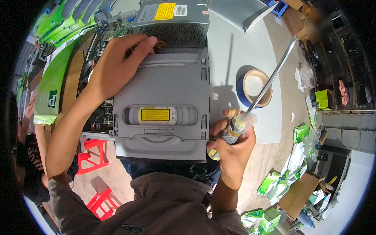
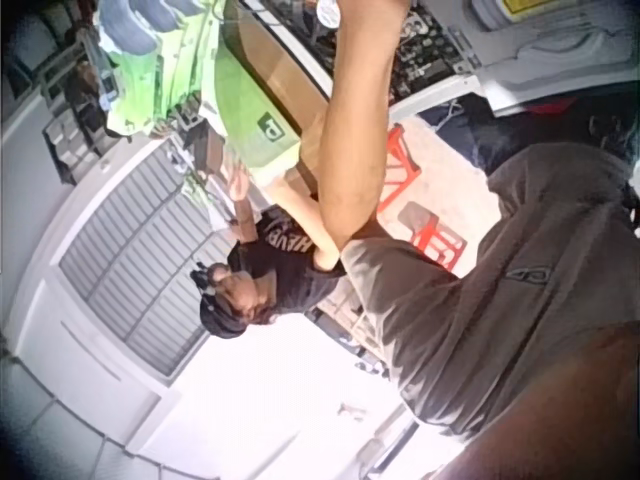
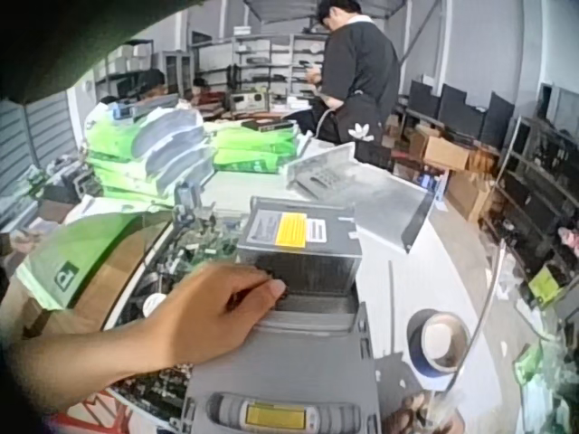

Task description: The person removes an optical drive from a computer chassis, turning it over by hand to observe its sides and then using a screwdriver to remove a screw from its casing.

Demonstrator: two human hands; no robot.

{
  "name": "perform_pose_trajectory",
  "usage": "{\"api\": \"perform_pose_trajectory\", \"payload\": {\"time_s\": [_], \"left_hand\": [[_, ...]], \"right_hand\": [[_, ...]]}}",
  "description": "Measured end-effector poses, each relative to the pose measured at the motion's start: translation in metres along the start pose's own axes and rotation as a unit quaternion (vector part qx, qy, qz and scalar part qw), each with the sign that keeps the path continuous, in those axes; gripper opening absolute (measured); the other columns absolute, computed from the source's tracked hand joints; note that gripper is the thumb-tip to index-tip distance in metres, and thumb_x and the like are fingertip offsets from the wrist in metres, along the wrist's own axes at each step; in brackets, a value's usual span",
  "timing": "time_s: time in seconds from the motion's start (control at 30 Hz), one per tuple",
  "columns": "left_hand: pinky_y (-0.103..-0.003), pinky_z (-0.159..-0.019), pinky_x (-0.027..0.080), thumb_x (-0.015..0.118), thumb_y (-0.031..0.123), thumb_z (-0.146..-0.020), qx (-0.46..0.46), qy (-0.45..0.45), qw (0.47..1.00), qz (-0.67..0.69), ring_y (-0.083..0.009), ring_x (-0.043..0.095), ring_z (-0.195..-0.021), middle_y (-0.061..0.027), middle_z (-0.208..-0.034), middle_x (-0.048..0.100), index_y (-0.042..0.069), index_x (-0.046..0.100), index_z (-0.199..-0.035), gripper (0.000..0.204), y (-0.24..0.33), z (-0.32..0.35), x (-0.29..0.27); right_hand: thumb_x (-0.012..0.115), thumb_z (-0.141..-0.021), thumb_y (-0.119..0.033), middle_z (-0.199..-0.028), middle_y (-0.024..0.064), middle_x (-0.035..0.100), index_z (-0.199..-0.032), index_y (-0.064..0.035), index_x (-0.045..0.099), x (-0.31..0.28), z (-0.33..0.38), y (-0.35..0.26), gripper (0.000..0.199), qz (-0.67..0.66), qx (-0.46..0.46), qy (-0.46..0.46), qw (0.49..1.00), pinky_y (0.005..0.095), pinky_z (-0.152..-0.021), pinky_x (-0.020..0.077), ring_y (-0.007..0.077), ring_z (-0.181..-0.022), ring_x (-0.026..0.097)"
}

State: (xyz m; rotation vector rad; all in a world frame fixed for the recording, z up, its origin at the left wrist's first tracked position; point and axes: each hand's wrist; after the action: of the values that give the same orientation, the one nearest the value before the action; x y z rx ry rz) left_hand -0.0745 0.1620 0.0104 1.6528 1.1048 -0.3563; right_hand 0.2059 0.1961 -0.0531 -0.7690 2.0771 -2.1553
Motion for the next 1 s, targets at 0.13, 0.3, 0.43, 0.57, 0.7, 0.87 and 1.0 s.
{"api": "perform_pose_trajectory", "payload": {"time_s": [0.13,0.3,0.43,0.57,0.7,0.87,1.0], "left_hand": [[-0.042,-0.058,0.043,0.059,0.030,-0.099,-0.059,-0.024,0.998,0.004,-0.0425,0.051,-0.059,-0.0252,-0.067,0.057,-0.004,0.070,-0.091,0.037,0.004,0.000,-0.004],[-0.044,-0.054,0.039,0.058,0.028,-0.099,-0.046,-0.008,0.999,0.005,-0.0410,0.046,-0.054,-0.0241,-0.060,0.052,-0.005,0.067,-0.079,0.039,0.003,-0.002,-0.004],[-0.045,-0.052,0.038,0.057,0.025,-0.099,-0.045,-0.010,0.999,-0.002,-0.0411,0.045,-0.051,-0.0228,-0.055,0.049,-0.004,0.064,-0.072,0.041,0.001,-0.003,-0.002],[-0.046,-0.052,0.038,0.058,0.025,-0.097,-0.035,-0.030,0.999,0.007,-0.0425,0.048,-0.051,-0.0227,-0.055,0.050,-0.004,0.063,-0.070,0.040,0.001,-0.002,-0.001],[-0.047,-0.055,0.042,0.058,0.025,-0.097,-0.019,-0.025,0.999,0.001,-0.0422,0.054,-0.055,-0.0231,-0.058,0.053,-0.003,0.063,-0.069,0.040,-0.001,0.000,-0.001],[-0.046,-0.061,0.048,0.058,0.029,-0.097,-0.010,-0.024,1.000,-0.014,-0.0419,0.059,-0.061,-0.0233,-0.061,0.057,-0.001,0.066,-0.070,0.041,-0.007,0.002,0.002],[-0.040,-0.054,0.040,0.060,0.033,-0.099,0.043,0.058,0.997,-0.022,-0.0295,0.053,-0.051,-0.0178,-0.057,0.056,-0.005,0.067,-0.076,0.045,-0.010,0.004,0.005]], "right_hand": [[0.095,-0.062,-0.010,-0.077,0.0050,0.063,-0.121,0.0033,0.054,0.001,0.000,-0.002,0.073,0.009,0.014,0.009,1.000,0.0265,-0.068,0.0494,0.0159,-0.072,0.062],[0.079,-0.062,0.009,-0.075,0.0061,0.062,-0.120,0.0032,0.053,0.003,0.001,-0.002,0.064,0.035,-0.002,0.010,0.999,0.0277,-0.068,0.0488,0.0169,-0.070,0.061],[0.071,-0.062,0.013,-0.075,0.0059,0.060,-0.121,0.0040,0.051,0.005,0.000,-0.004,0.063,0.030,0.018,0.020,0.999,0.0228,-0.058,0.0472,0.0158,-0.069,0.060],[0.072,-0.064,0.013,-0.075,0.0060,0.059,-0.121,0.0036,0.050,0.006,-0.001,-0.005,0.062,0.016,0.013,0.012,1.000,0.0196,-0.051,0.0441,0.0142,-0.068,0.059],[0.082,-0.069,0.004,-0.075,0.0048,0.058,-0.122,0.0022,0.051,0.005,-0.001,-0.002,0.061,0.001,0.000,0.005,1.000,0.0204,-0.051,0.0424,0.0123,-0.066,0.057],[0.087,-0.068,-0.001,-0.076,0.0024,0.057,-0.123,0.0003,0.053,0.003,0.000,0.002,0.064,0.020,-0.020,0.005,1.000,0.0207,-0.060,0.0410,0.0109,-0.067,0.054],[0.092,-0.066,-0.010,-0.080,0.0009,0.057,-0.124,-0.0010,0.054,0.003,0.005,0.004,0.069,0.032,-0.029,0.018,0.999,0.0225,-0.068,0.0403,0.0109,-0.075,0.053]]}}
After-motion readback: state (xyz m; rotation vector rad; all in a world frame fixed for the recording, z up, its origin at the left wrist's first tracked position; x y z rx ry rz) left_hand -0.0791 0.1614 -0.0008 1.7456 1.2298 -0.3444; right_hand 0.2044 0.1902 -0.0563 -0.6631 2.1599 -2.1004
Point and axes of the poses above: each hand's wrist, its own z-axis away from the middle knuckle, its own x-axis out of the palm, y = z × x
